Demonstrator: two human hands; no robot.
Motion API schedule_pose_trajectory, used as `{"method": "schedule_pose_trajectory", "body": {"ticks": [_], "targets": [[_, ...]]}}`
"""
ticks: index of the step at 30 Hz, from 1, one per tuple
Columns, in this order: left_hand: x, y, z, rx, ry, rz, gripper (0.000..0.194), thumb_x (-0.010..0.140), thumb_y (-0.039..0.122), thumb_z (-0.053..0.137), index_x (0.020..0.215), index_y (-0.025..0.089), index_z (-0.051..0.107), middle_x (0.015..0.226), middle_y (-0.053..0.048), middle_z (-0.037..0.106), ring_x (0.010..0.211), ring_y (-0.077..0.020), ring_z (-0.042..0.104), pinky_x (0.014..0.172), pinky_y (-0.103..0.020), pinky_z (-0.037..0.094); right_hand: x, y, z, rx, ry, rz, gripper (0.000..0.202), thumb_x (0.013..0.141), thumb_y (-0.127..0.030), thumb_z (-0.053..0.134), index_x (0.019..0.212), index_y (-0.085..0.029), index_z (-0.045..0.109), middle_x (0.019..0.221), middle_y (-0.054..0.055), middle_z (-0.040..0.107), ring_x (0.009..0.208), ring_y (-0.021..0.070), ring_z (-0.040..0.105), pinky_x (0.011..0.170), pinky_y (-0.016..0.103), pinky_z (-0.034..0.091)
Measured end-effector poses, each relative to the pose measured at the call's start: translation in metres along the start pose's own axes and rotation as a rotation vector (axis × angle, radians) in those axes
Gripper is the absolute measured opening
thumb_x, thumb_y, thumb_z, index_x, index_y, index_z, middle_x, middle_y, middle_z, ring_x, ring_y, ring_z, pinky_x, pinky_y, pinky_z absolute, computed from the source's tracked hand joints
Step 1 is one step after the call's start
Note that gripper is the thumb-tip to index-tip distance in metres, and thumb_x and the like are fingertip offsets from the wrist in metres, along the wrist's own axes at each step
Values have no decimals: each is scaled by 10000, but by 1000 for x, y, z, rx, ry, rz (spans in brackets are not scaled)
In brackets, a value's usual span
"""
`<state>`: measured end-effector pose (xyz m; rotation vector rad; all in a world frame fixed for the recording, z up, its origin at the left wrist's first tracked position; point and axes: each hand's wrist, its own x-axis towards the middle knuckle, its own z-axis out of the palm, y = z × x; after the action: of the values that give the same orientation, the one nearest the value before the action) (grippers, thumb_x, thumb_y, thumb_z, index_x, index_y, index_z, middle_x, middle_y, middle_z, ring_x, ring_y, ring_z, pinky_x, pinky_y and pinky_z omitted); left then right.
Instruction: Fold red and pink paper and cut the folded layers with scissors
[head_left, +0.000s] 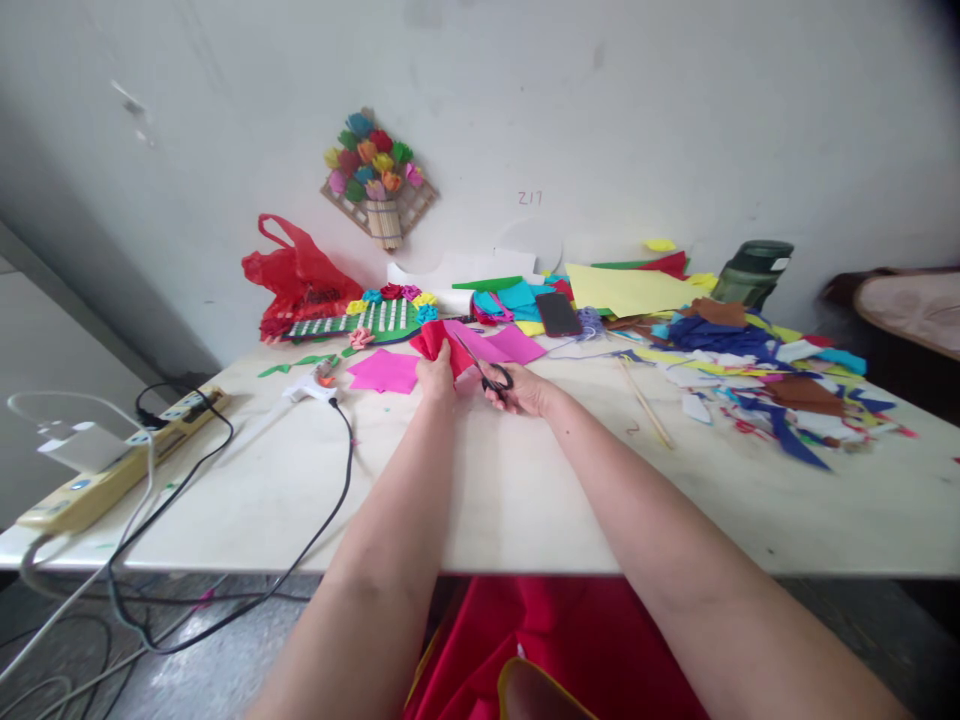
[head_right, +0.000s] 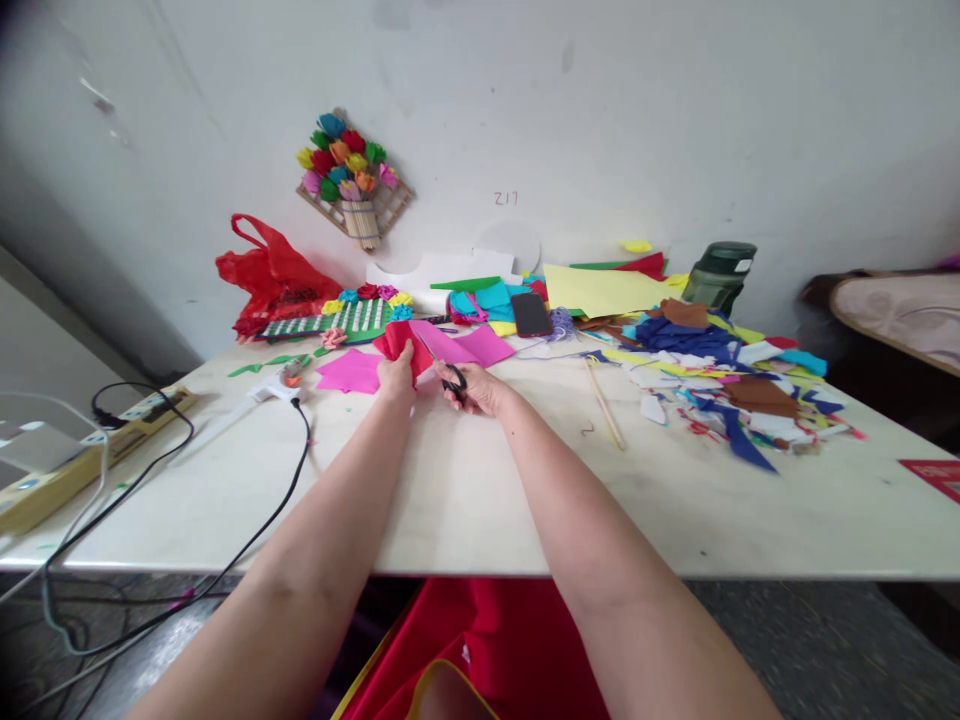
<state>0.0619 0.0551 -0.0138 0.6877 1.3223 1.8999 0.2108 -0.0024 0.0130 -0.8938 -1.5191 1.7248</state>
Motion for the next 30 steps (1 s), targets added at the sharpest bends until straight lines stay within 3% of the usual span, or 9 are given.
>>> {"method": "schedule_pose_trajectory", "body": {"ticks": [10,21,30], "targets": [[-10,11,0,-2,25,-25,207,706,315,651,797,135,604,751,-65,640,714,-175,637,603,-259,498,2,3,1,-12,-14,-31,372,770,-544,565,776,-184,471,506,-65,495,330,52,423,246,153,213],[-9,10,0,-63,-9,-47,184,718,308,642,792,146,596,763,-77,639,707,-181,642,620,-285,509,4,7,-2,-62,-7,-63,389,772,-562,564,804,-190,457,544,-68,492,345,45,433,244,143,206],[-14,14,1,-84,-52,-84,202,705,311,665,769,133,593,669,-47,615,621,-149,618,552,-237,498,3,6,-2,7,-34,-46,430,733,-598,581,736,-187,452,506,-44,527,351,79,473,247,166,273]]}}
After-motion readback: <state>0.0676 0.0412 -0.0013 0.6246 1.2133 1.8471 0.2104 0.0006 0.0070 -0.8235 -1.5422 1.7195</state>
